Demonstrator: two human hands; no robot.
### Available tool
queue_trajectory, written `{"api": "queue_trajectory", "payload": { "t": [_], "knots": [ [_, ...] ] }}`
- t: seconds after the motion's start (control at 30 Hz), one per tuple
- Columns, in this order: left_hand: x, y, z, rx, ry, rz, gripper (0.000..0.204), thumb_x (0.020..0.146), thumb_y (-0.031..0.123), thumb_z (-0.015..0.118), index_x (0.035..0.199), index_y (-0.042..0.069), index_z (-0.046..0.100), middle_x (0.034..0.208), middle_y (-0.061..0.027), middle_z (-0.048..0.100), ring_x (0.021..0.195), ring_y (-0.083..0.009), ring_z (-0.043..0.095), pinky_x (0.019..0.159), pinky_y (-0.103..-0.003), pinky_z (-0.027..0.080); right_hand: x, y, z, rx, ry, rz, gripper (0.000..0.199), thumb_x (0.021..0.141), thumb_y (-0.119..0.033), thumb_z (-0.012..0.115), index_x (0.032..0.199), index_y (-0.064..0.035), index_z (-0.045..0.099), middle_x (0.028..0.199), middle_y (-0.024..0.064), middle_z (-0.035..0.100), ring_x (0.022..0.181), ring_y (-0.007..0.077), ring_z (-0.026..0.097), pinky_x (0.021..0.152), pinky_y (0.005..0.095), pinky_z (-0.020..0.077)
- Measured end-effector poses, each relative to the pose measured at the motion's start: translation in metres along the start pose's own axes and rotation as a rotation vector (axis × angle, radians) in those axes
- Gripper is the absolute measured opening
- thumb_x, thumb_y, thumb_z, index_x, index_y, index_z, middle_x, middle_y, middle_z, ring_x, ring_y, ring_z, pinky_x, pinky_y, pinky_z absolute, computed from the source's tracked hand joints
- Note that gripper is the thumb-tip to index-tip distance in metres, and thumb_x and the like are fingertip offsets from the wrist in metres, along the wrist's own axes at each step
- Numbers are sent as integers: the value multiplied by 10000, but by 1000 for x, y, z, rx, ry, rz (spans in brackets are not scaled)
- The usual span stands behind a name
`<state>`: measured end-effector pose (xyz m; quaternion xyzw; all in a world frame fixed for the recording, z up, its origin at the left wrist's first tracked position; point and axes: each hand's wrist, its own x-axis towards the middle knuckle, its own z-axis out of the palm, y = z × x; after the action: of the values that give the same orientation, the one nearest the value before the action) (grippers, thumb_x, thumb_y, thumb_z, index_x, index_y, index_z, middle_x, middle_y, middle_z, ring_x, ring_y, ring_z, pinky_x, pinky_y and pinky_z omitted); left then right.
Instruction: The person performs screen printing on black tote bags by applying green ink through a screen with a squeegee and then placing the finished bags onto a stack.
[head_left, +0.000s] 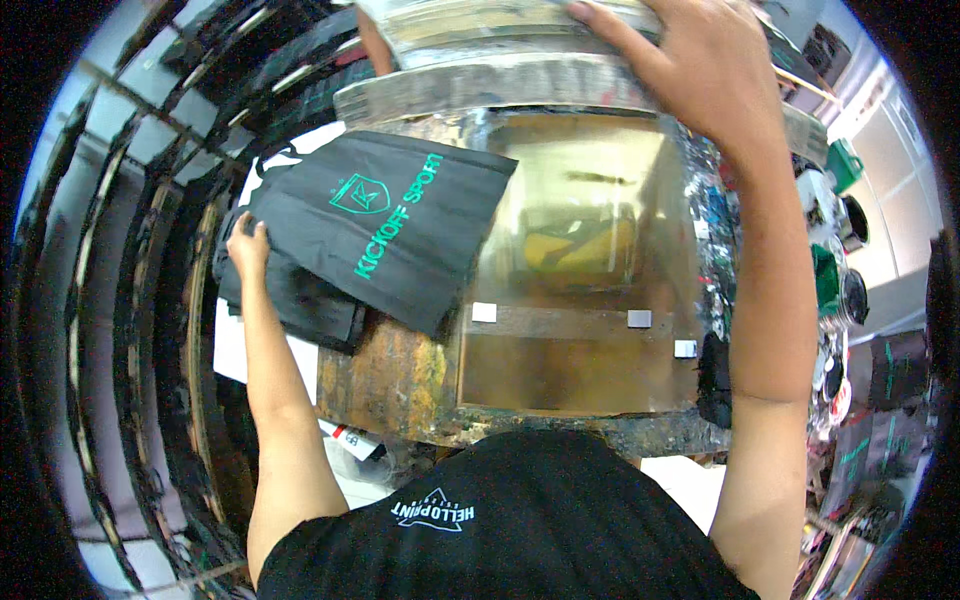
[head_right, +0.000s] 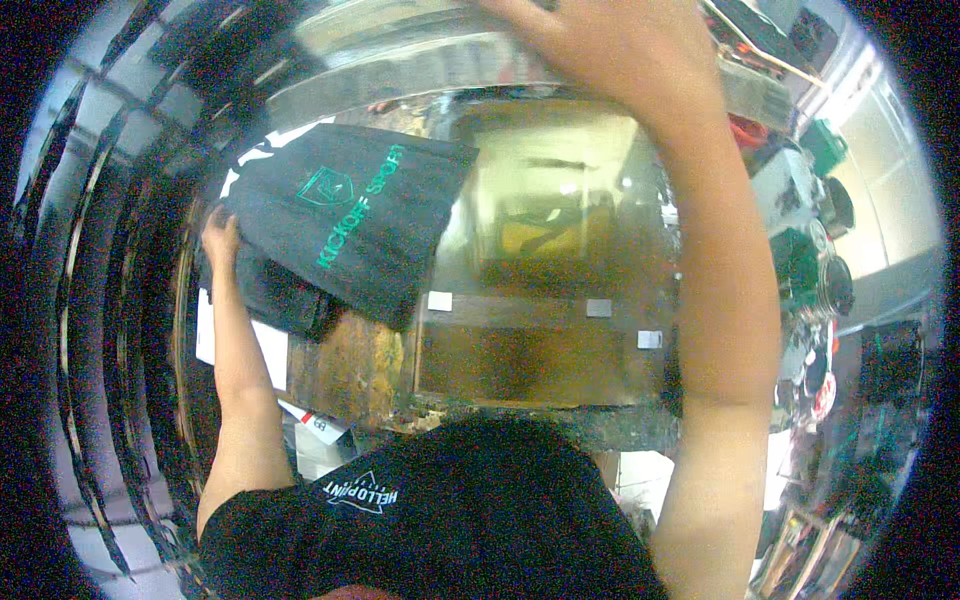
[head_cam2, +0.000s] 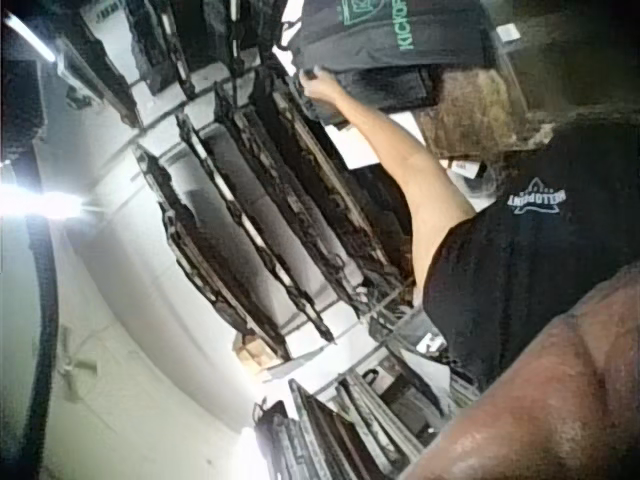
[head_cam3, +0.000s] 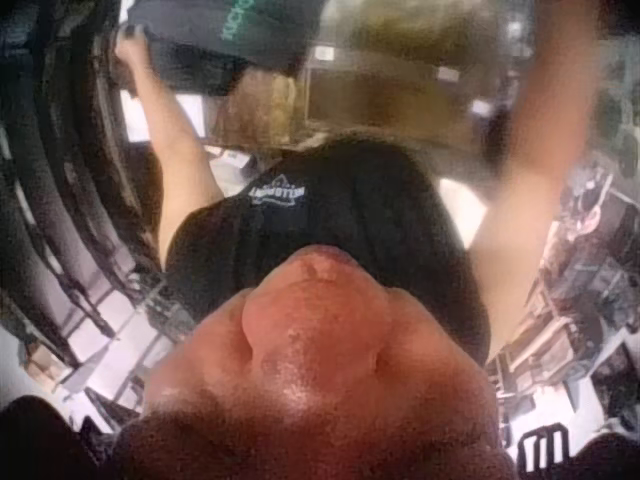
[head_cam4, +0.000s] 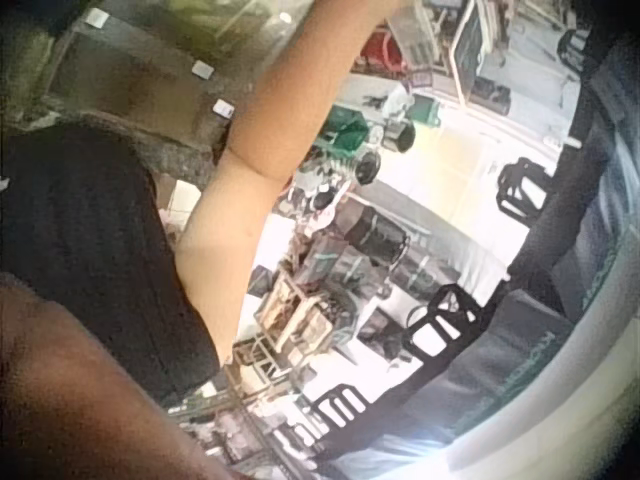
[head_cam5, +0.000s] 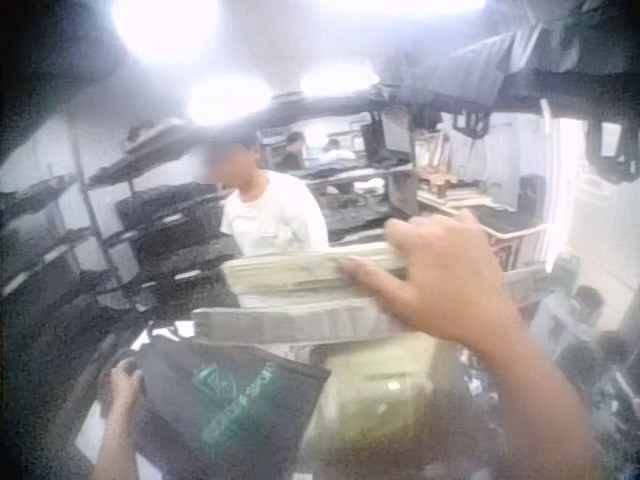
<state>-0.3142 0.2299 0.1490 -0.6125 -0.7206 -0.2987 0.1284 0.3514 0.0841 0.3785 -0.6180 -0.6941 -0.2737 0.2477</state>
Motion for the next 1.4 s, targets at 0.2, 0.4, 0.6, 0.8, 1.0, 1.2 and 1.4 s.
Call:
{"api": "queue_trajectory", "payload": {
  "t": [0.2, 0.4, 0.6, 0.8, 1.0, 1.2, 1.4],
  "knots": [
    [-157, 164, -36, -432, 206, 114, 293, 1001, 233, 755, 1178, 3, 717, 1096, -174, 696, 948, -329, 622, 837, -442, 507, -10, 4, 7, 6, 182, -126, 570, 996, -598, 635, 1001, -36, 726, 915, 202, 730, 915, 407, 691, 868, 529, 475],
    [-335, 236, -13, -755, -428, -27, 197, 944, 276, 810, 957, 79, 799, 851, -121, 718, 756, -289, 695, 678, -402, 550, -6, 11, 17, 27, 213, -133, 580, 972, -632, 636, 997, -62, 740, 864, 185, 709, 856, 410, 677, 826, 517, 452],
    [-317, 225, -22, -648, -442, 150, 189, 946, 254, 804, 939, 66, 792, 876, -127, 736, 801, -319, 709, 694, -408, 557, -7, -1, 3, -21, 49, -75, 525, 1037, -545, 601, 1067, -31, 708, 945, 236, 720, 936, 421, 681, 857, 480, 455],
    [-244, 158, -49, -456, 133, 173, 140, 899, 159, 829, 880, 39, 758, 868, -123, 733, 816, -332, 684, 771, -437, 530, -15, -9, 2, -16, 36, -37, 552, 1013, -576, 631, 984, -28, 688, 940, 217, 709, 947, 408, 668, 883, 490, 437],
    [-236, 84, -56, 1, -264, 53, 715, 882, 519, 820, 1375, 23, 673, 1528, -238, 538, 1449, -436, 453, 1224, -537, 336, -14, -14, -6, -8, 14, -7, 538, 1006, -540, 648, 1070, -9, 714, 962, 213, 711, 977, 401, 662, 913, 501, 431],
    [-250, 79, -36, 39, -362, 34, 886, 892, 614, 772, 1525, 27, 575, 1688, -277, 365, 1576, -494, 285, 1306, -566, 212, -14, -12, -4, -5, 68, -45, 513, 986, -523, 681, 925, -14, 671, 929, 186, 697, 935, 378, 654, 876, 487, 420],
    [-244, 84, -45, -50, -405, 12, 634, 991, 467, 692, 1451, 33, 640, 1614, -294, 469, 1511, -515, 393, 1272, -553, 300, -20, -10, 0, 13, 82, -54, 520, 956, -551, 703, 955, -31, 703, 875, 138, 687, 886, 348, 650, 869, 481, 415]
  ]
}}
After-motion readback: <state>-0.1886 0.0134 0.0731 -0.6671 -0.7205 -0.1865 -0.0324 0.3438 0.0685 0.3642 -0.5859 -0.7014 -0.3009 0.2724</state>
